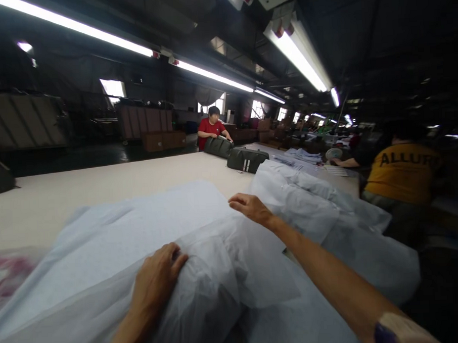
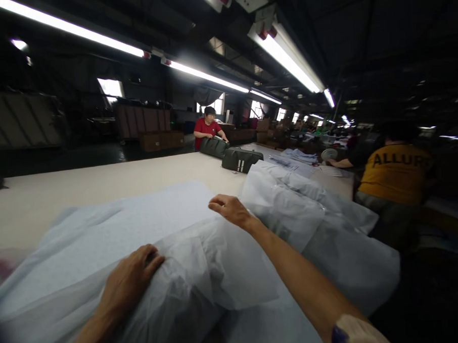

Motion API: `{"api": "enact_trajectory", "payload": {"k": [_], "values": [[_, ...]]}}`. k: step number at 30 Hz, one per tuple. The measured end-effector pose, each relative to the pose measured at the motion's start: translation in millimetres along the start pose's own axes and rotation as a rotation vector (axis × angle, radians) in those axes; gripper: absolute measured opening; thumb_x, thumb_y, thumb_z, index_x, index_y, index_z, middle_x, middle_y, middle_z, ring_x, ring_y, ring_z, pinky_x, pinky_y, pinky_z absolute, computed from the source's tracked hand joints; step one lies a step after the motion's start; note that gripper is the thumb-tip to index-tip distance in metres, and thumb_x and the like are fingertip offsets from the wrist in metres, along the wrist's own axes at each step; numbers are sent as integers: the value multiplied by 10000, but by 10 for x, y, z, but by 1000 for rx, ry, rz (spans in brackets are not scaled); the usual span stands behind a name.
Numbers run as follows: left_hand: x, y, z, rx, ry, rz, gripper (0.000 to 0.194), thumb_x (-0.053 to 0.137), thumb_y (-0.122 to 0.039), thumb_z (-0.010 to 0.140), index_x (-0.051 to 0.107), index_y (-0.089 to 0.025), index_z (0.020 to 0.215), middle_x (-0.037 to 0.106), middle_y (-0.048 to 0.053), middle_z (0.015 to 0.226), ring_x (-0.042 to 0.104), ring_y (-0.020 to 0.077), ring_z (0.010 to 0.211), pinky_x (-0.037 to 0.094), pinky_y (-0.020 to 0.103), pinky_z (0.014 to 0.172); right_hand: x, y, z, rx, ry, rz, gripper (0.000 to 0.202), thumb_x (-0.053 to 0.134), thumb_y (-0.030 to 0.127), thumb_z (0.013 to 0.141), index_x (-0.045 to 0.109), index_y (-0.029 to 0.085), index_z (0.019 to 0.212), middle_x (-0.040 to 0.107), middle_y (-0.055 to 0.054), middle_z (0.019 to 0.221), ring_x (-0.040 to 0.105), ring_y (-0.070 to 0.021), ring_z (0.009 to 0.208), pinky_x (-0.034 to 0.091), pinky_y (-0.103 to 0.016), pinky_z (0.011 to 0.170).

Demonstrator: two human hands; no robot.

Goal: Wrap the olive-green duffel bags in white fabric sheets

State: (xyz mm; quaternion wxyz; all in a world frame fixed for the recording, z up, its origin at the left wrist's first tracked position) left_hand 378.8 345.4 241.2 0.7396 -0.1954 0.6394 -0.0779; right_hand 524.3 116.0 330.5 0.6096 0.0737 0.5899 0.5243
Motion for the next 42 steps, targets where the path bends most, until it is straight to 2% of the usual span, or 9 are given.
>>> {"api": "enact_trajectory", "payload": {"k": [5, 10, 15, 23, 27, 30, 32, 37, 42], "values": [[39, 136, 65, -151, 87, -103, 331, 338, -507, 907, 563, -265, 885, 690, 30, 860, 638, 252, 847, 384, 326, 682, -808, -964, -1274, 380, -290, 48, 558, 585, 677, 767, 666, 177, 1001, 700, -93, 1041, 625, -252, 1001, 450, -371, 916], [36, 167, 100, -155, 77, -119, 362, 348, -547, 877, 574, -266, 855, 693, 33, 812, 647, 255, 817, 393, 323, 674, -311, -1753, -2179, 826, -89, 498, 754, 608, 798, 661, 641, 167, 1072, 681, -128, 1082, 644, -257, 1006, 474, -402, 901], [-2, 179, 53, -194, 63, -126, 368, 351, -563, 855, 578, -273, 852, 684, 17, 794, 644, 244, 802, 398, 310, 670, 64, -1470, -2000, 688, -18, 819, 490, 747, 603, 695, 662, 172, 911, 678, -36, 837, 614, -150, 730, 478, -286, 711], [-36, 251, 44, -207, -17, -226, 361, 399, -582, 830, 579, -269, 854, 672, -2, 766, 632, 225, 785, 417, 295, 684, -483, -1272, -1099, 391, -392, 486, 449, 729, 599, 628, 611, 180, 738, 561, 26, 605, 509, -129, 560, 449, -286, 587], [-40, 256, 44, -200, -27, -243, 365, 403, -591, 831, 572, -268, 850, 666, -6, 768, 628, 227, 789, 417, 298, 689, -705, -1140, -906, 352, -559, 339, 474, 705, 583, 652, 642, 171, 877, 655, -56, 835, 584, -208, 807, 484, -353, 762], [-56, 238, 26, -209, -34, -272, 360, 408, -590, 825, 565, -266, 844, 658, -11, 768, 623, 223, 791, 417, 296, 699, -787, -692, -1185, 209, -736, 142, 480, 680, 536, 735, 615, 208, 1079, 636, -101, 1139, 550, -254, 1060, 442, -415, 947], [-71, 218, 10, -209, -41, -299, 362, 412, -591, 819, 566, -264, 840, 651, -16, 757, 619, 215, 774, 413, 291, 692, -579, -405, -1452, 146, -686, 63, 347, 632, 509, 814, 642, 230, 1019, 668, -87, 1058, 584, -247, 997, 457, -422, 939], [-127, 181, -28, -193, -93, -363, 358, 433, -586, 805, 570, -255, 809, 636, -31, 727, 606, 196, 733, 409, 279, 675, 817, -431, -1903, 395, 24, 407, 402, 772, 490, 702, 685, 217, 984, 710, -48, 893, 643, -227, 846, 509, -344, 783], [-182, 141, -57, -141, -161, -415, 358, 450, -584, 792, 569, -246, 791, 642, -26, 744, 592, 185, 727, 416, 272, 689, 1236, -570, -1874, 473, -17, 520, 356, 777, 501, 671, 638, 181, 738, 588, 21, 666, 543, -151, 664, 432, -269, 637]]}}
Point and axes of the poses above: each hand's wrist, its own z-axis towards the middle knuckle, its own x-axis out of the palm, y = z × x, the point moved 8 cm from there along z, towards the middle knuckle
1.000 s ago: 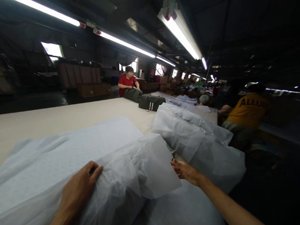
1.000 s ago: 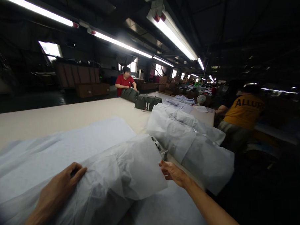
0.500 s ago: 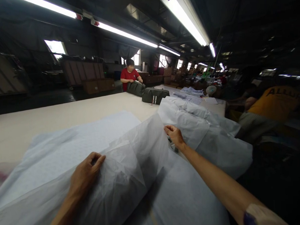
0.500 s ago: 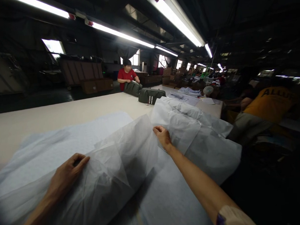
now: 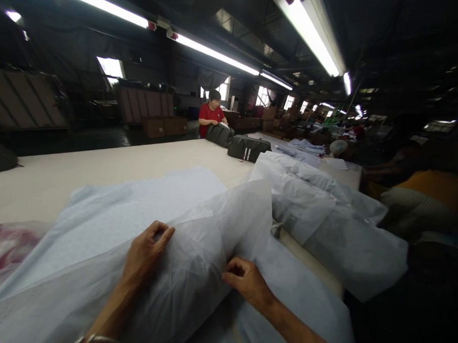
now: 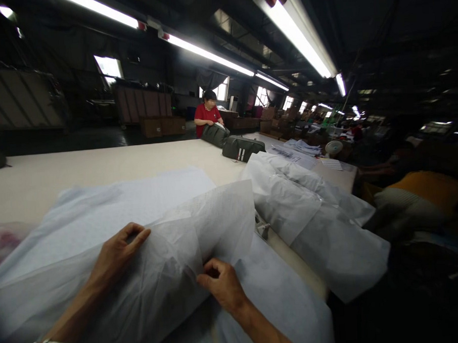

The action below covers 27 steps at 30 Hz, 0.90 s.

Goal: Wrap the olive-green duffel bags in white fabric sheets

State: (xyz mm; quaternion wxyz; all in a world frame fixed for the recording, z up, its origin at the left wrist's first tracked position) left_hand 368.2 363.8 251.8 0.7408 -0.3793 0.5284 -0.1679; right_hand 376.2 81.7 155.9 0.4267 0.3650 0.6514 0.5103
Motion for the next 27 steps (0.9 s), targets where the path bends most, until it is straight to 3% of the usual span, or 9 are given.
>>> {"api": "enact_trajectory", "payload": {"k": [6, 9, 13, 15, 18, 21, 25, 27], "values": [[-5, -15, -25, 60, -31, -22, 337, 469, -568, 799, 575, -248, 792, 657, -30, 768, 591, 176, 710, 418, 274, 694, -209, 79, 79, -107, -58, 10, 389, 664, 579, 769, 581, 200, 741, 523, 27, 672, 495, -147, 671, 414, -275, 659], [8, -23, -39, 89, -45, 26, 310, 451, -533, 833, 572, -250, 797, 666, -20, 780, 601, 186, 741, 410, 289, 702, -194, 144, 122, -116, 24, 72, 380, 658, 572, 789, 575, 202, 774, 550, 21, 693, 523, -148, 684, 426, -278, 674], [24, -73, -56, 115, -53, 129, 266, 425, -465, 879, 575, -253, 825, 679, -2, 812, 610, 203, 793, 395, 307, 711, -47, 443, 224, -113, 148, 166, 399, 700, 534, 761, 591, 200, 950, 640, -10, 777, 600, -168, 707, 468, -297, 685], [30, -104, -65, 128, -53, 188, 258, 416, -444, 900, 576, -252, 834, 679, 7, 817, 608, 212, 806, 389, 313, 717, -41, 625, 323, -126, 75, 55, 369, 713, 469, 749, 598, 205, 980, 627, 4, 730, 605, -173, 654, 484, -304, 653], [16, -113, -74, 119, -74, 266, 248, 408, -417, 925, 572, -249, 846, 679, 17, 821, 606, 219, 811, 383, 316, 724, -50, 904, 474, -225, -87, -333, 267, 680, 340, 758, 632, 233, 998, 565, 40, 611, 577, -173, 571, 478, -306, 618], [8, -96, -74, 103, -91, 317, 219, 422, -381, 938, 567, -244, 847, 682, 18, 836, 608, 221, 820, 378, 317, 734, 19, 1085, 538, -373, -166, -684, 331, 629, 273, 797, 634, 252, 1128, 605, 16, 627, 602, -202, 599, 491, -339, 665], [31, -101, -72, 132, -96, 355, 169, 453, -334, 939, 560, -236, 852, 685, 12, 854, 611, 215, 824, 370, 320, 744, 119, 1264, 332, -662, -285, -847, 389, 556, 281, 883, 566, 247, 1270, 692, -100, 931, 653, -289, 872, 515, -464, 825], [58, -101, -74, 143, -88, 370, 148, 470, -320, 936, 559, -231, 858, 684, 10, 858, 610, 211, 819, 369, 322, 750, 270, 1338, 166, -815, -250, -863, 352, 507, 295, 923, 567, 274, 1269, 677, -123, 1105, 620, -304, 1051, 483, -510, 934]]}}
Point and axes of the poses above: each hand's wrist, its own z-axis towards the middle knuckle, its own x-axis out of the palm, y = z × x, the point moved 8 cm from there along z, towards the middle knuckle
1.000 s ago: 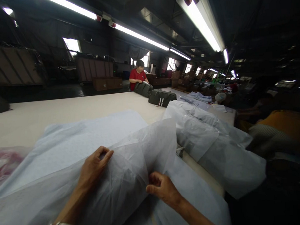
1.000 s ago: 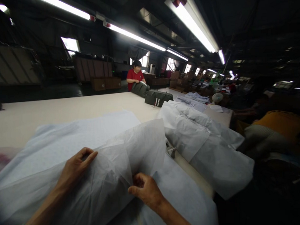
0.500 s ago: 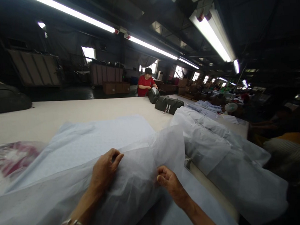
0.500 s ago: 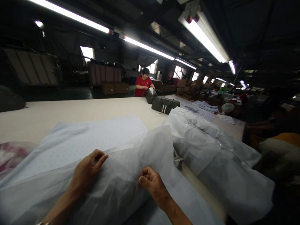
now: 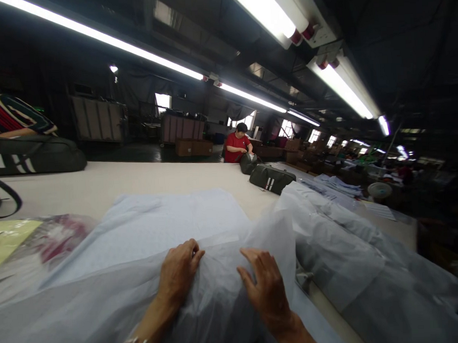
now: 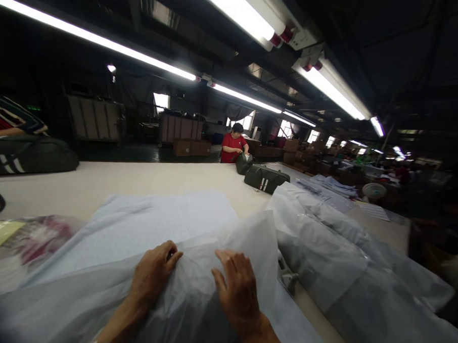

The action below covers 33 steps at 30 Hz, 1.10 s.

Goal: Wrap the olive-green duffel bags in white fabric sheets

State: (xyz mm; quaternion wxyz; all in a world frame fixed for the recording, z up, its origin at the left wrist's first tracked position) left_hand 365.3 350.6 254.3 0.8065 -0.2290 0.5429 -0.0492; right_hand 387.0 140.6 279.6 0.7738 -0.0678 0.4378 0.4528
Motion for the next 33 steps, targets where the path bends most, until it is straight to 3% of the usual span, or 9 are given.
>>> {"api": "enact_trajectory", "payload": {"k": [5, 8, 12, 15, 18, 21, 24, 29, 33], "values": [[85, 26, -4, 7, -3, -5, 133, 476, -306, 935, 564, -223, 879, 681, 14, 866, 603, 194, 800, 374, 322, 757, 392, 470, 11, -281, 366, 64, 509, 518, 429, 927, 460, 268, 1407, 520, -86, 1429, 397, -303, 1375, 269, -553, 1169], [61, 51, 16, 30, -59, -17, 112, 480, -274, 927, 574, -214, 908, 671, 33, 900, 606, 212, 849, 391, 341, 775, 580, 393, 139, -230, 496, 39, 595, 482, 544, 923, 431, 242, 1433, 434, -111, 1495, 330, -314, 1414, 201, -567, 1188], [-165, -93, -25, 154, -194, -76, 144, 459, -255, 934, 595, -212, 953, 657, 63, 1004, 591, 229, 950, 415, 379, 850, 692, 251, 208, -163, 616, 70, 605, 409, 591, 938, 382, 287, 1459, 351, -91, 1546, 264, -299, 1445, 195, -548, 1188], [-134, -343, -167, 259, -95, -53, 195, 426, -239, 942, 618, -229, 912, 669, 55, 948, 601, 230, 919, 438, 398, 858, 722, 210, 183, -153, 646, 98, 580, 426, 551, 947, 347, 317, 1471, 323, -59, 1563, 249, -275, 1452, 177, -524, 1199], [161, -508, -346, 303, 71, -27, 185, 514, -214, 888, 620, -241, 1038, 678, 65, 1055, 632, 236, 960, 487, 373, 860, 760, 175, 170, -153, 669, 119, 509, 375, 427, 988, 354, 275, 1474, 330, -63, 1558, 252, -243, 1453, 174, -486, 1208], [429, -480, -420, 304, 50, 16, 391, 593, -286, 864, 547, -225, 1248, 642, 112, 1229, 632, 260, 1073, 510, 375, 926, 768, 119, 218, -123, 681, 156, 510, 321, 390, 1006, 351, 200, 1478, 354, -92, 1542, 277, -224, 1444, 190, -448, 1209], [597, -396, -389, 300, 51, 108, 480, 616, -410, 855, 558, -186, 1276, 613, 157, 1292, 585, 313, 1182, 477, 453, 1018, 732, 89, 310, -135, 654, 151, 529, 352, 418, 998, 361, 182, 1471, 415, -110, 1506, 348, -230, 1412, 244, -441, 1190], [573, -382, -318, 225, 176, 213, 562, 541, -424, 882, 475, -178, 1384, 483, 150, 1432, 420, 353, 1344, 288, 650, 1111, 763, 75, 405, -253, 671, 72, 485, 341, 400, 1008, 380, 218, 1456, 429, -86, 1503, 346, -205, 1412, 218, -455, 1193], [507, -404, -289, 201, 222, 240, 621, 468, -475, 907, 360, -214, 1459, 421, 122, 1486, 349, 347, 1389, 269, 647, 1112, 844, -55, 500, -244, 724, 51, 541, 302, 504, 1000, 379, 225, 1457, 427, -96, 1502, 347, -210, 1412, 194, -485, 1192]]}}
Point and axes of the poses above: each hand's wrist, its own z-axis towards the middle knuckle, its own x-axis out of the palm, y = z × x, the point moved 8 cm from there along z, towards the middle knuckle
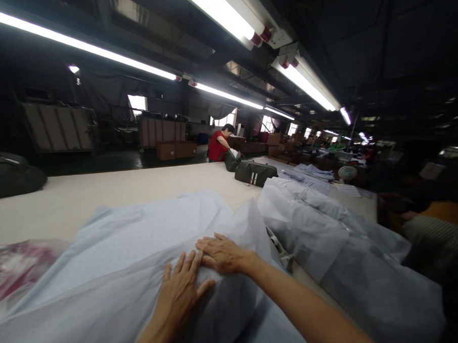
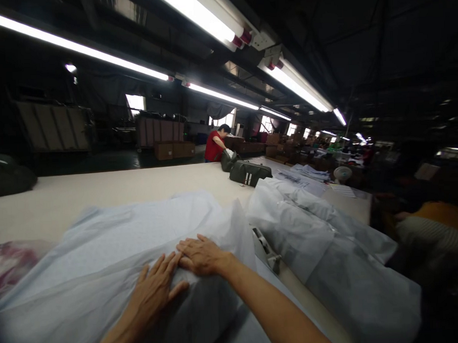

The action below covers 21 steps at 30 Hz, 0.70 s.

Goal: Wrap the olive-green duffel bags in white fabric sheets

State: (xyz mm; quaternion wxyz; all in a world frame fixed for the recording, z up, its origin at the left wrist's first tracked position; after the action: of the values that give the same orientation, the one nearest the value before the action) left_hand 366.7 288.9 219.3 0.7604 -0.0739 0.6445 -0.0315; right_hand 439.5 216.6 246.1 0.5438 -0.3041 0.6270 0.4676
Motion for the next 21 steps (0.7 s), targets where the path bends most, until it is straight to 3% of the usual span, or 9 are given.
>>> {"api": "enact_trajectory", "payload": {"k": [5, 10, 12, 16, 18, 21], "values": [[19, 13, -22, -30, 59, -17, 630, 467, -516, 900, 359, -250, 1460, 412, 104, 1500, 329, 338, 1401, 250, 624, 1124, -241, -360, -31, 169, 18, -66, 553, 304, 543, 988, 471, 216, 1402, 451, -113, 1483, 332, -255, 1419, 132, -535, 1189], [-4, 5, -31, -37, 55, -52, 636, 459, -536, 900, 363, -247, 1458, 423, 118, 1492, 336, 330, 1397, 233, 610, 1128, -695, -439, -407, 209, -247, -5, 564, 236, 538, 1002, 385, 236, 1454, 410, -78, 1516, 267, -206, 1447, 118, -493, 1198], [-9, 12, -16, -39, 58, -62, 633, 453, -540, 900, 367, -248, 1455, 419, 122, 1494, 346, 326, 1392, 235, 610, 1125, -644, -400, -514, 191, -236, -1, 567, 250, 556, 994, 375, 258, 1460, 393, -68, 1527, 252, -207, 1453, 109, -493, 1199], [-11, 37, 22, -44, 94, -75, 580, 391, -485, 930, 363, -234, 1452, 424, 124, 1491, 373, 301, 1379, 265, 600, 1115, -281, -512, -533, 295, -55, 21, 521, 298, 546, 989, 453, 284, 1412, 420, -82, 1508, 313, -236, 1429, 134, -542, 1181], [-5, 48, 36, -38, 120, -91, 559, 342, -457, 945, 353, -230, 1455, 415, 118, 1498, 373, 287, 1381, 277, 591, 1113, -363, -672, -577, 389, -191, 32, 481, 340, 502, 992, 500, 262, 1376, 457, -94, 1482, 324, -242, 1423, 124, -542, 1179], [19, 81, 53, -35, 149, -124, 547, 261, -432, 958, 324, -237, 1465, 393, 102, 1513, 361, 268, 1389, 276, 598, 1114, -731, -993, -921, 515, -507, 52, 407, 457, 412, 967, 548, 241, 1325, 503, -78, 1450, 321, -222, 1420, 82, -480, 1194]]}}
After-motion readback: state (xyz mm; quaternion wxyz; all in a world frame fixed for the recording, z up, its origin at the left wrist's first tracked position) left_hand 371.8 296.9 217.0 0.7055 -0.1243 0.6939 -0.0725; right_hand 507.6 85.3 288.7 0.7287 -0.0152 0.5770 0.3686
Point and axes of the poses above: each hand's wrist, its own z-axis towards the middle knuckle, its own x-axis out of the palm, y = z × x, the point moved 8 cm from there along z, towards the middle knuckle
